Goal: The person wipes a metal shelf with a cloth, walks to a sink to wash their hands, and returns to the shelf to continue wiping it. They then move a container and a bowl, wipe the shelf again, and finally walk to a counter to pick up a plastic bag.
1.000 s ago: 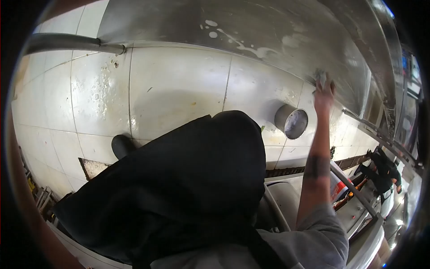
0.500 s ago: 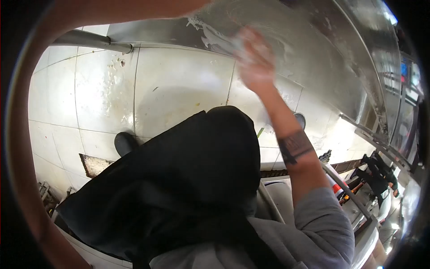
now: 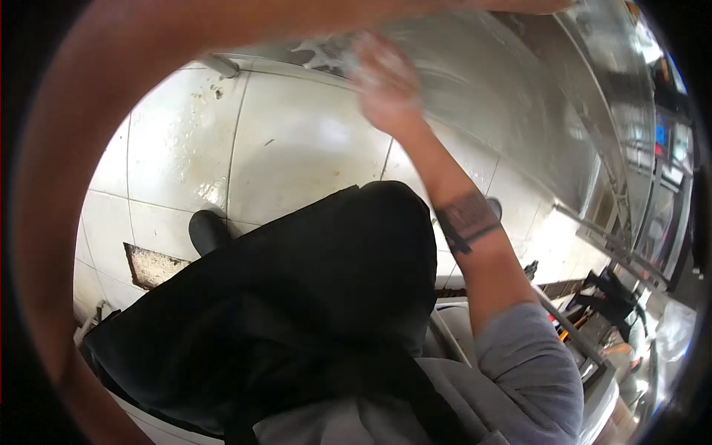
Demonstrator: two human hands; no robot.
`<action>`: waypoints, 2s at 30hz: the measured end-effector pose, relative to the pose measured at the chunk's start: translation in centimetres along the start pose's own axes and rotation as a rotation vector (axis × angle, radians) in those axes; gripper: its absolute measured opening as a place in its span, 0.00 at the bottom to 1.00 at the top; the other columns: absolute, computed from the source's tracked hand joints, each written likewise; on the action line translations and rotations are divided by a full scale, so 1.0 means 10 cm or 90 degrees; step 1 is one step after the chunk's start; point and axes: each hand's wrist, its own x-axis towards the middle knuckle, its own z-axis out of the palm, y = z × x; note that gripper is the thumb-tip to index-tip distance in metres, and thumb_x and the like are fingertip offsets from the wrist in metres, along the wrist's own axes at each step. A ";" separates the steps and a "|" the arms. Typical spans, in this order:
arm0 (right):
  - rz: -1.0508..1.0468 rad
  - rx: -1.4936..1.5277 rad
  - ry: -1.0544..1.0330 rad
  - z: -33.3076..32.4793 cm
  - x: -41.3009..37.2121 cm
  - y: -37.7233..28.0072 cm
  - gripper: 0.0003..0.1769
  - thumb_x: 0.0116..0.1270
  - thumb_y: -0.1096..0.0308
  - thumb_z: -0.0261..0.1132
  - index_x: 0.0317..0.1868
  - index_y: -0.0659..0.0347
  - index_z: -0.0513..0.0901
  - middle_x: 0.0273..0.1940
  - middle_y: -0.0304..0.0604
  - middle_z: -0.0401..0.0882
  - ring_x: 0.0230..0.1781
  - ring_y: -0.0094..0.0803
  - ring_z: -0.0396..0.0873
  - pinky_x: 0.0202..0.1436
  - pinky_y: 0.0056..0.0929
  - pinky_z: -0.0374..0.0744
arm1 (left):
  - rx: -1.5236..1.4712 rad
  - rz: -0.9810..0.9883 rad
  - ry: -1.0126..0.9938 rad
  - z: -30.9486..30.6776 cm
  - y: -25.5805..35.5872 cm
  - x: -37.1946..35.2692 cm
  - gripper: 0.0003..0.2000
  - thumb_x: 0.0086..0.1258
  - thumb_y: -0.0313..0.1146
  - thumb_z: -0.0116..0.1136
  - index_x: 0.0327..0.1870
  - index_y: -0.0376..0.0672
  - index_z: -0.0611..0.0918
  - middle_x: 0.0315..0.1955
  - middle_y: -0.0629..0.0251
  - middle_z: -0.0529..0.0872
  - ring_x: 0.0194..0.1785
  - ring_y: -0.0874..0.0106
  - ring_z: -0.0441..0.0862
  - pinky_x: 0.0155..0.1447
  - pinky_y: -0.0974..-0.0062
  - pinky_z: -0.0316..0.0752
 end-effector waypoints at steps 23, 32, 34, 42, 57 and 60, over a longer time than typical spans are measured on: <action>-0.125 -0.127 0.057 0.59 1.34 -0.78 0.25 0.77 0.58 0.54 0.68 0.64 0.70 0.63 0.56 0.73 0.67 0.52 0.70 0.72 0.51 0.67 | -0.180 -0.783 -0.420 0.17 0.08 -3.92 0.24 0.71 0.26 0.59 0.70 0.42 0.77 0.67 0.51 0.79 0.71 0.54 0.75 0.77 0.59 0.68; 0.304 -0.186 -0.152 -0.16 -0.34 0.89 0.29 0.77 0.63 0.50 0.76 0.61 0.64 0.76 0.58 0.63 0.75 0.50 0.65 0.78 0.46 0.65 | -0.300 -0.878 -0.434 0.11 0.02 -4.17 0.24 0.72 0.27 0.58 0.71 0.43 0.76 0.68 0.52 0.78 0.72 0.55 0.74 0.78 0.61 0.67; 0.318 -0.003 -0.161 0.42 0.04 0.99 0.28 0.77 0.62 0.51 0.74 0.60 0.66 0.77 0.56 0.62 0.75 0.45 0.65 0.78 0.45 0.63 | -0.262 -0.877 -0.475 0.13 0.01 -4.20 0.24 0.73 0.27 0.58 0.71 0.43 0.76 0.69 0.53 0.78 0.72 0.56 0.73 0.78 0.61 0.66; -0.158 -0.071 -0.144 0.89 1.64 -1.32 0.34 0.76 0.59 0.54 0.79 0.60 0.61 0.83 0.49 0.53 0.83 0.45 0.51 0.85 0.43 0.50 | -0.241 -0.794 -0.453 0.19 -0.03 -3.97 0.23 0.74 0.26 0.52 0.71 0.41 0.76 0.68 0.53 0.78 0.72 0.56 0.73 0.78 0.61 0.66; -0.146 -0.053 -0.173 0.89 1.57 -1.55 0.38 0.70 0.74 0.59 0.79 0.63 0.57 0.81 0.62 0.50 0.83 0.53 0.51 0.84 0.45 0.55 | -0.249 -0.709 -0.372 0.51 -0.51 -3.88 0.25 0.72 0.29 0.53 0.72 0.45 0.75 0.65 0.52 0.81 0.67 0.57 0.77 0.73 0.62 0.72; -0.033 -0.034 -0.323 0.27 1.32 -1.29 0.39 0.71 0.70 0.60 0.80 0.64 0.55 0.82 0.64 0.48 0.83 0.54 0.50 0.84 0.43 0.54 | -0.264 -0.639 0.096 0.67 -0.75 -3.49 0.24 0.69 0.27 0.56 0.67 0.44 0.78 0.55 0.51 0.84 0.55 0.60 0.83 0.63 0.64 0.78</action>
